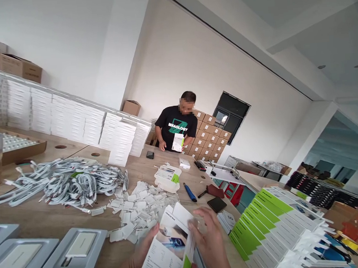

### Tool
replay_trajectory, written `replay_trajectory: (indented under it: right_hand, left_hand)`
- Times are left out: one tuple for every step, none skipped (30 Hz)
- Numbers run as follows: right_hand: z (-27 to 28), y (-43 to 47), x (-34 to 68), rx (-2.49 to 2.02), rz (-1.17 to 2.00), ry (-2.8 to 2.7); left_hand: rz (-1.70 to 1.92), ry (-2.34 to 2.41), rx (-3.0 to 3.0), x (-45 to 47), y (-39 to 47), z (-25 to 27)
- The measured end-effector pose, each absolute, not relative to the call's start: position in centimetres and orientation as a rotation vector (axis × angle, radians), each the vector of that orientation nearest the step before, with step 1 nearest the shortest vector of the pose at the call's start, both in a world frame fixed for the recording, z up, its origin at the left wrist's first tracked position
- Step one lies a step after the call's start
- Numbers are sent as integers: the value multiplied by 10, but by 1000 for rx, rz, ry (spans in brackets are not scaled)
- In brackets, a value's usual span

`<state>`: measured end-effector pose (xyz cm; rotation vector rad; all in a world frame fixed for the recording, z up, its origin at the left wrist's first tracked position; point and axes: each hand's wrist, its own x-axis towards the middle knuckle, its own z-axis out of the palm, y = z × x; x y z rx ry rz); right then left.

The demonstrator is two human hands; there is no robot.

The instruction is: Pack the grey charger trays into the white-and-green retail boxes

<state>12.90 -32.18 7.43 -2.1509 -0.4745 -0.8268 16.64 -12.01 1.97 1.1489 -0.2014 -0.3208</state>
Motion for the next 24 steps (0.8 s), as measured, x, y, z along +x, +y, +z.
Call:
replay_trajectory:
  right_hand:
    - [76,-319,125,-2235,-836,-565]
    - [77,-316,121,-2307,-780,-635]
    - [79,-313,118,-2358,-700,-679]
    - [80,-310,116,-2376,-625,-692]
    - [81,-309,114,-2355,-560,-676]
    - [82,-308,114,-2303,-511,-647]
    - [83,-309,114,-2232,-479,-616]
    - [83,-311,115,-2159,-468,-586]
    - [82,-314,117,-2093,-477,-545]
    - [82,-317,118,-2036,-495,-494]
    - [81,-320,120,-1987,-498,-442]
    - [79,-322,121,-1948,-462,-405]
    - [77,-324,121,-1924,-370,-385]
    - [75,-324,120,-1913,-238,-383]
    - [73,-325,119,-1906,-98,-395]
    - [69,-324,118,-1893,13,-405]
    - [66,-324,117,-1877,70,-402]
    - [61,-323,115,-1857,72,-381]
    - [57,-322,113,-1837,35,-347]
    - [52,-321,112,-1823,-15,-306]
    - [48,-321,111,-1817,-51,-256]
    - [44,-322,109,-1814,-67,-198]
    - [40,-322,108,-1803,-60,-138]
    - [37,-323,106,-1776,-44,-72]
  left_hand:
    - [-354,-235,1112,163,-122,19]
    - [-416,-276,1053,157,-124,20]
    - [-504,-320,975,150,-126,22]
    - [-603,-359,894,142,-126,24]
    - [-704,-386,822,134,-126,28]
    - [-794,-395,772,127,-125,32]
    - [-850,-390,754,122,-124,36]
    - [-866,-380,757,119,-123,39]
    - [-853,-366,764,118,-122,42]
    - [-830,-350,763,118,-122,45]
    - [-802,-337,753,119,-122,46]
    - [-771,-325,742,120,-123,47]
    - [-737,-313,735,122,-124,47]
    - [-696,-304,739,124,-124,47]
    - [-636,-297,768,125,-124,47]
    - [-561,-297,833,127,-124,46]
    - [-470,-305,934,129,-122,45]
    - [-379,-319,1063,130,-121,44]
    - [-290,-340,1204,131,-119,44]
    - [-211,-369,1339,132,-118,43]
    - [-149,-400,1442,132,-117,43]
    - [-118,-424,1496,133,-117,43]
    - [-112,-438,1497,133,-117,44]
    - [-118,-443,1457,134,-118,44]
